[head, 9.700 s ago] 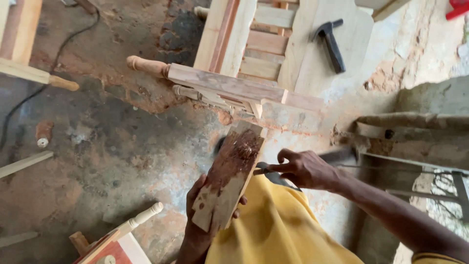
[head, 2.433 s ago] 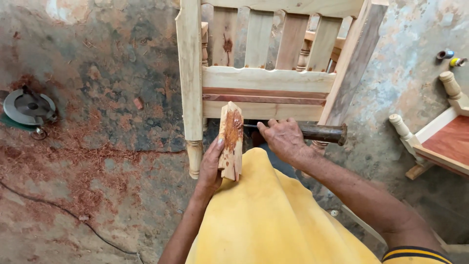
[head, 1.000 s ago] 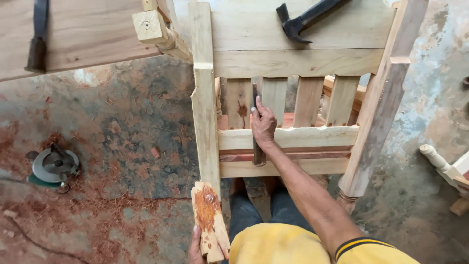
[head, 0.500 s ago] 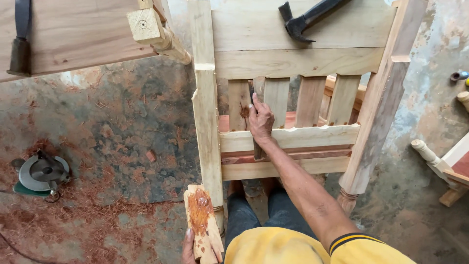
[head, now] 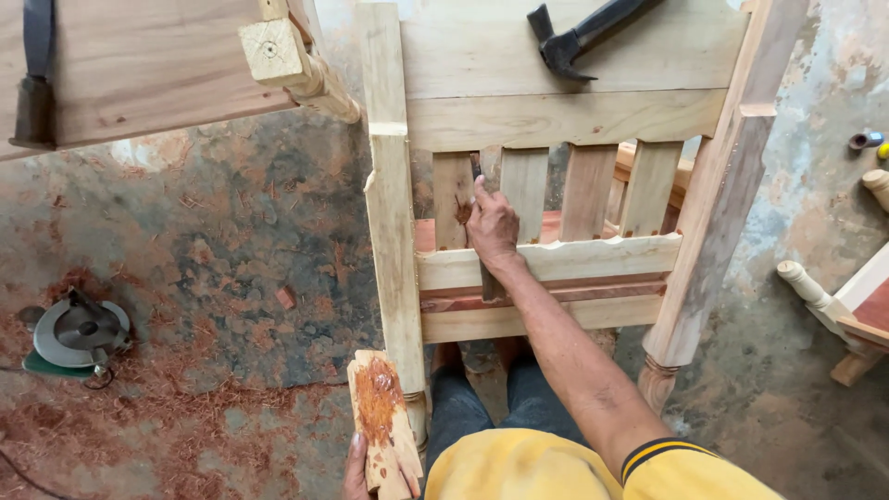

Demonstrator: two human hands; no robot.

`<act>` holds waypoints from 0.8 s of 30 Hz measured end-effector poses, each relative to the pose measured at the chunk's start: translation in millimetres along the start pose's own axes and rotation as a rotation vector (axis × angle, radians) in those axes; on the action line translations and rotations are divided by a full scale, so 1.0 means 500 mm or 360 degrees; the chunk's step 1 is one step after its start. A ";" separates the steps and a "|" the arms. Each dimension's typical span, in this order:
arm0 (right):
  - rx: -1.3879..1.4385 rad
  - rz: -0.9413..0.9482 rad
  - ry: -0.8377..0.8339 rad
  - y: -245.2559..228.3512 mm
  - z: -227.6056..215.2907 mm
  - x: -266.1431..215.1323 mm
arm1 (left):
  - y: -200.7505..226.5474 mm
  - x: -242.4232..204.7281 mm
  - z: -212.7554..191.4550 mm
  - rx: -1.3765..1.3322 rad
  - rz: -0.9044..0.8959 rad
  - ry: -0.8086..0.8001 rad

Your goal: The person applies a dark liquid stain to a wooden chair using a small brush. They dip the brush into a small wooden container held in the left hand and paint the legs and slats of the chair. A hammer is visible resting on the chair during the process.

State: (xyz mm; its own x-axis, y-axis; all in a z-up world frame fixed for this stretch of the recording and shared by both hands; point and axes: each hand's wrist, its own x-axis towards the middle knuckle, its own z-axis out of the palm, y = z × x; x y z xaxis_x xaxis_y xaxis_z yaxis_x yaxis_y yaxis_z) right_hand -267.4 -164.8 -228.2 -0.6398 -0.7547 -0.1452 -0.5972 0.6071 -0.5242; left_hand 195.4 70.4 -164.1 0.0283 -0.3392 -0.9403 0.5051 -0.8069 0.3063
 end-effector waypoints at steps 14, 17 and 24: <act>-0.0174 -0.0009 -0.0270 -0.031 -0.077 0.011 | 0.025 -0.022 0.036 -0.0012 -0.0196 -0.0048; -0.0214 0.0007 -0.0314 -0.047 -0.116 0.021 | 0.019 -0.015 0.033 -0.0001 -0.0166 -0.0091; -0.0083 -0.0057 -0.0269 -0.035 -0.119 0.000 | 0.015 -0.024 0.047 0.0003 -0.0075 -0.0041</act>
State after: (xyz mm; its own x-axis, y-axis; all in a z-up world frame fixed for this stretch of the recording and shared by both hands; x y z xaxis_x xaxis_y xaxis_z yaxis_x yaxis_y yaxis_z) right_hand -285.6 -160.6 -169.0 -0.5298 -0.8046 -0.2682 -0.6454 0.5876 -0.4880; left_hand 178.4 57.1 -146.8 -0.0175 -0.3132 -0.9495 0.5036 -0.8232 0.2623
